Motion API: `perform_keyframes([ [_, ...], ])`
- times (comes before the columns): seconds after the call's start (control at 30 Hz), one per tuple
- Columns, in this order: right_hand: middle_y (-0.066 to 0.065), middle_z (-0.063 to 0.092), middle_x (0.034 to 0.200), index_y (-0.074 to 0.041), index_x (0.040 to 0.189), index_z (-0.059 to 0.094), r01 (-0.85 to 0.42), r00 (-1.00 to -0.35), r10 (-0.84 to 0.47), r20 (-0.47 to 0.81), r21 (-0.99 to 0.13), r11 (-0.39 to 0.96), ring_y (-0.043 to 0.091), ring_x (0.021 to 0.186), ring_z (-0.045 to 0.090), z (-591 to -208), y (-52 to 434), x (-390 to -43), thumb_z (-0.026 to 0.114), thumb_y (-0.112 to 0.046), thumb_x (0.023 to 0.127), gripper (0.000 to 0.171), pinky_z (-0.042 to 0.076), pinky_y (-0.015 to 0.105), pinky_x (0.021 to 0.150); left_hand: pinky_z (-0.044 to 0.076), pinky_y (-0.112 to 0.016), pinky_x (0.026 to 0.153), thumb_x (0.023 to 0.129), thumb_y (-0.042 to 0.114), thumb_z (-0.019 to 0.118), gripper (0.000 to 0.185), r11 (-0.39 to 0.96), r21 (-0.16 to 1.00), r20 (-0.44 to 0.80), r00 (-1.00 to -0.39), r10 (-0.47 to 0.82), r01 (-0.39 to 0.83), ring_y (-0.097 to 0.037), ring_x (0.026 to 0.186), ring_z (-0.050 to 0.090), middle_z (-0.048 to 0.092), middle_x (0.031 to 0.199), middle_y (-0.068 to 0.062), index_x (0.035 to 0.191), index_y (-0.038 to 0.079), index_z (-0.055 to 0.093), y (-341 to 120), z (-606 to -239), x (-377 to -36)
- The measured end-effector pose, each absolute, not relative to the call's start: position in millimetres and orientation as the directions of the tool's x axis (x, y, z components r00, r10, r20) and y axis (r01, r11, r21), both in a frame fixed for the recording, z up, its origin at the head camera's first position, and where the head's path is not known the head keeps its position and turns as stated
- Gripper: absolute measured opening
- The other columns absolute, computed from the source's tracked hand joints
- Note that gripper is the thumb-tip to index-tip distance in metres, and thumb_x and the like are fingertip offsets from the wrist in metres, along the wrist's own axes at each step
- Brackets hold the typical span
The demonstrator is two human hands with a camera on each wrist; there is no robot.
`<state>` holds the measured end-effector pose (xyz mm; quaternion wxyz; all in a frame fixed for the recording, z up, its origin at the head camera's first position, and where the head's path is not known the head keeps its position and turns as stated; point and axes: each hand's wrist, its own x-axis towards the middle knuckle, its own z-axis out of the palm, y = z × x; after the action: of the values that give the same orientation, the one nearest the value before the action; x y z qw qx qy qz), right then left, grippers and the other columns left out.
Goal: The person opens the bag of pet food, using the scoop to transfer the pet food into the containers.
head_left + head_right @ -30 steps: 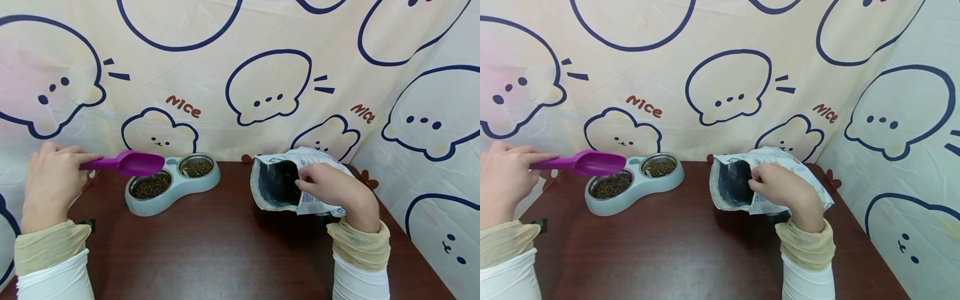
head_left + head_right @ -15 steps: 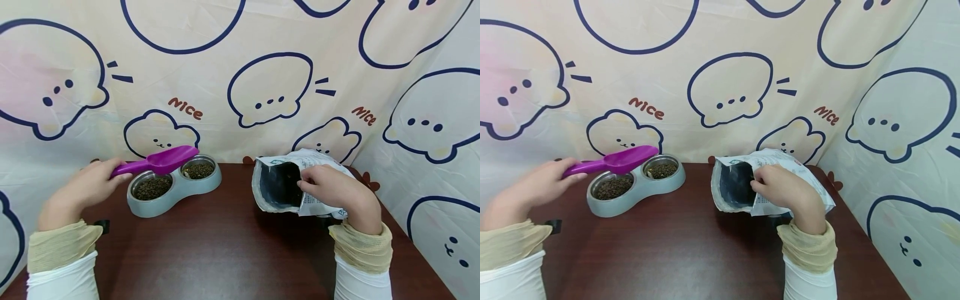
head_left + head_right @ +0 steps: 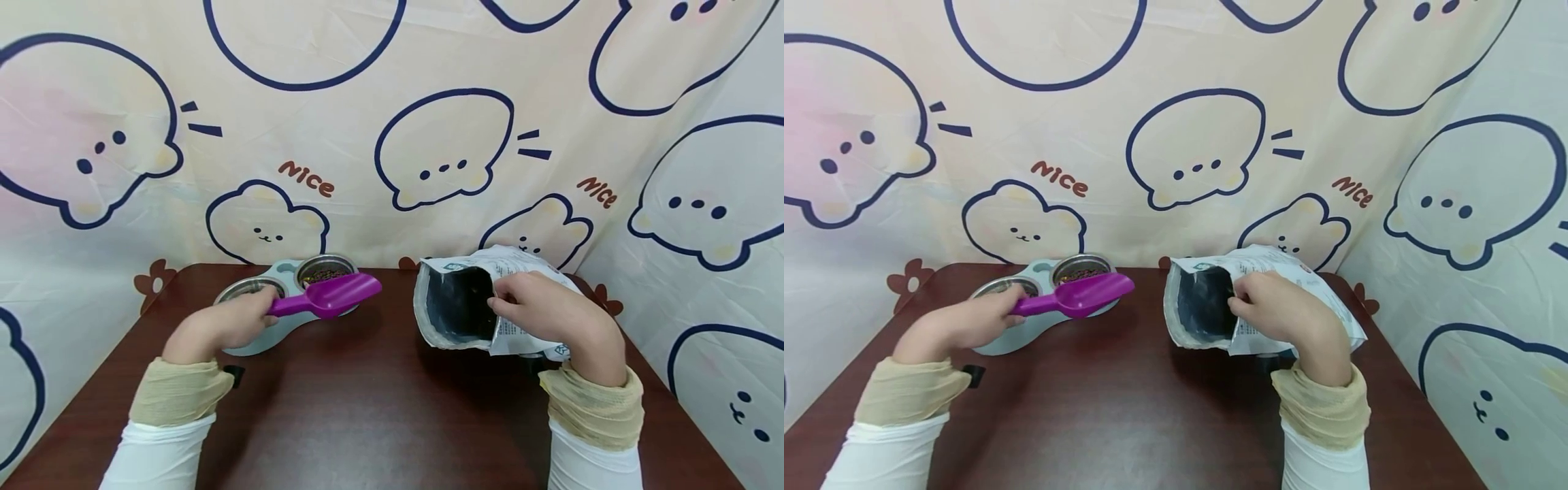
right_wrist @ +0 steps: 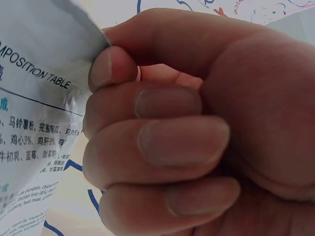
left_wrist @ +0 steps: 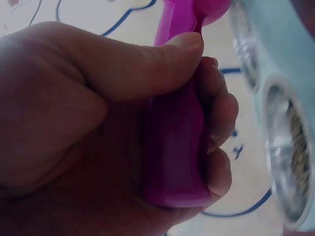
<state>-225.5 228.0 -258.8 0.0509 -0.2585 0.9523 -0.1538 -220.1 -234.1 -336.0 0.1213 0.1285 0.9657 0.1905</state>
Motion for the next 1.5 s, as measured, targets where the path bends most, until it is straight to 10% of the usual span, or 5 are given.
perform_keyframes([
  [0.43,-0.001,0.048,0.068,-0.011,0.092,0.072,-0.488,-0.857,-0.515,-0.002,-0.316,0.814,0.013,0.069,0.051,-259,229,-226,0.063,-0.021,0.107,0.021,0.043,0.029,0.062,0.052,-0.044,0.091,0.106,0.013,0.058,0.015,0.9,0.372,-0.25,-0.908,0.335,0.229,-0.024,0.096,0.061,0.064,0.1,-0.011,0.111,0.001,0.051,-227,-358,-233],
  [0.83,-0.002,0.049,0.069,-0.012,0.092,0.072,-0.486,-0.857,-0.515,-0.01,-0.318,0.814,0.013,0.069,0.051,-260,230,-226,0.062,-0.021,0.108,0.022,0.042,0.029,0.062,0.053,-0.039,0.087,0.103,0.03,0.068,0.018,0.929,0.281,-0.248,-0.917,0.313,0.241,-0.017,0.096,0.065,0.069,0.1,0.002,0.11,0.017,0.056,-287,-478,-324],
  [1.5,-0.002,0.048,0.067,-0.012,0.09,0.071,-0.481,-0.861,-0.508,-0.011,-0.306,0.822,0.013,0.07,0.052,-261,227,-226,0.063,-0.023,0.107,0.022,0.042,0.029,0.064,0.056,-0.042,0.076,0.083,0.025,0.092,0.032,0.967,0.191,-0.247,-0.946,0.211,0.166,-0.019,0.083,0.065,0.07,0.089,-0.001,0.098,0.015,0.066,-252,-482,-316],
])
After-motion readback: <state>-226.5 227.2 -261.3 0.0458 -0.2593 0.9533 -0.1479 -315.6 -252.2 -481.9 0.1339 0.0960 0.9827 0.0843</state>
